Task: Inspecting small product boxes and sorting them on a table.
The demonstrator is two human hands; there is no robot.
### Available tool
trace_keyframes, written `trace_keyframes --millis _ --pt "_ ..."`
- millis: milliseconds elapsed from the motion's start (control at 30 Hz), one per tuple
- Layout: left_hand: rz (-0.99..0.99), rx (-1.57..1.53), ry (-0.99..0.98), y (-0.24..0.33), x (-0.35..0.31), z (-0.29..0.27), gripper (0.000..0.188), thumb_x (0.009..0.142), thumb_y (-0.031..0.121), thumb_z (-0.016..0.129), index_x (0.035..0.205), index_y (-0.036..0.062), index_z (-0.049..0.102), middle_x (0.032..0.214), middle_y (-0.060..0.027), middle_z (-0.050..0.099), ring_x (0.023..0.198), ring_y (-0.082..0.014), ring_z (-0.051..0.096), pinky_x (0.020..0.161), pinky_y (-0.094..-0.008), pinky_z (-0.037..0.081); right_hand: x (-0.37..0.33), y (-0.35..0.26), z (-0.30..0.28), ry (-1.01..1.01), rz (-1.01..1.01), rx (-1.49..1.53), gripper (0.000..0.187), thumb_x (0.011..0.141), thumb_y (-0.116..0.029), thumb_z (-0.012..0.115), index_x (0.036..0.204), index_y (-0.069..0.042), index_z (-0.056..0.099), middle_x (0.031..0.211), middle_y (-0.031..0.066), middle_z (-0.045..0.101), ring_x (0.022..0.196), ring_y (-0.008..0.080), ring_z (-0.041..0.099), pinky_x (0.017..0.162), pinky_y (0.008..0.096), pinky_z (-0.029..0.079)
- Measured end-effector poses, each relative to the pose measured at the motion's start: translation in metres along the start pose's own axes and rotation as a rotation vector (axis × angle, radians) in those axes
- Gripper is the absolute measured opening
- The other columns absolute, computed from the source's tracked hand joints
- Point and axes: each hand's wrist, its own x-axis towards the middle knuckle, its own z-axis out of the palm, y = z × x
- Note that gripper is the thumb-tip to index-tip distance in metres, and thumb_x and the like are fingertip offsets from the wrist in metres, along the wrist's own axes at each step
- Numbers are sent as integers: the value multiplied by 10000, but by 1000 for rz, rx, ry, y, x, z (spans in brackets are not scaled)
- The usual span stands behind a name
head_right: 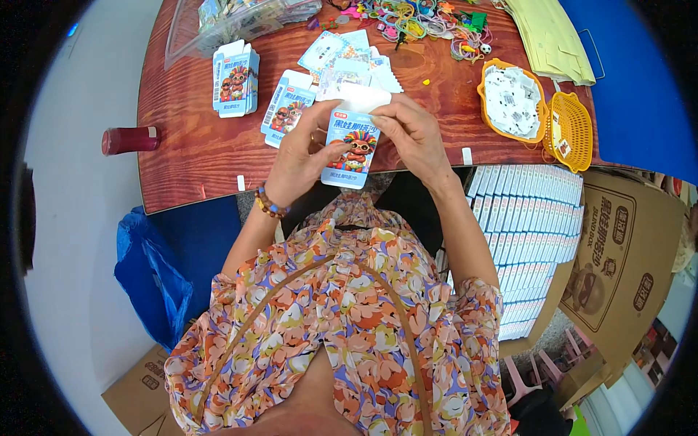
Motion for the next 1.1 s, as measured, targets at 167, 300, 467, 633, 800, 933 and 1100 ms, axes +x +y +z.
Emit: trace_keyframes --millis 167,300,467,633,800,933,1100 --pt "-230 -489 -86 -3 3 -1 471 857 -36 695 1255 42 455 996 -96 643 849 -162 680 710 -288 555 2 -3 -1 -45 -59 -89 125 953 -71 624 1041 8 666 965 57 653 823 118 609 730 243 480" --pt "-177 -484 2 -9 -1 7 447 852 -26 701 1228 48 471 981 -94 643 836 -154 681 681 -277 553 5 -34 19 104 171 146 146 970 -98 616 1064 7 657 913 30 651 808 89 590 721 237 482" --pt "-122 -380 11 3 -4 7 447 853 -9 707 1236 64 489 969 -105 650 836 -170 687 696 -288 558 10 -34 -7 23 382 224 167 991 -121 591 1082 0 661 942 7 670 904 71 601 823 236 484" --pt "-125 -269 -24 9 -6 3 466 856 2 708 1259 75 486 988 -118 651 875 -189 697 715 -304 564 18 -39 -20 -154 435 312 186 976 -133 613 1089 -3 681 973 3 683 931 59 611 838 240 494" --pt "-166 -357 -88 9 -6 5 507 867 10 691 1298 76 434 1026 -114 634 930 -206 694 758 -329 574 22 -50 -29 -285 370 116 227 949 -90 638 1147 6 694 1015 22 706 942 66 626 828 241 513" --pt "-97 -372 -74 5 -5 8 523 861 36 703 1300 68 419 1035 -116 630 945 -207 686 763 -335 577 24 -55 -32 -314 371 8 235 937 -69 645 1152 8 702 991 25 720 921 69 641 810 230 524" --pt "-108 -357 -78 2 -2 11 575 843 60 727 1308 53 389 1027 -133 629 913 -219 683 757 -344 576 26 -60 -31 -325 322 -122 222 935 -66 645 1134 5 711 952 28 731 890 61 642 799 226 522"
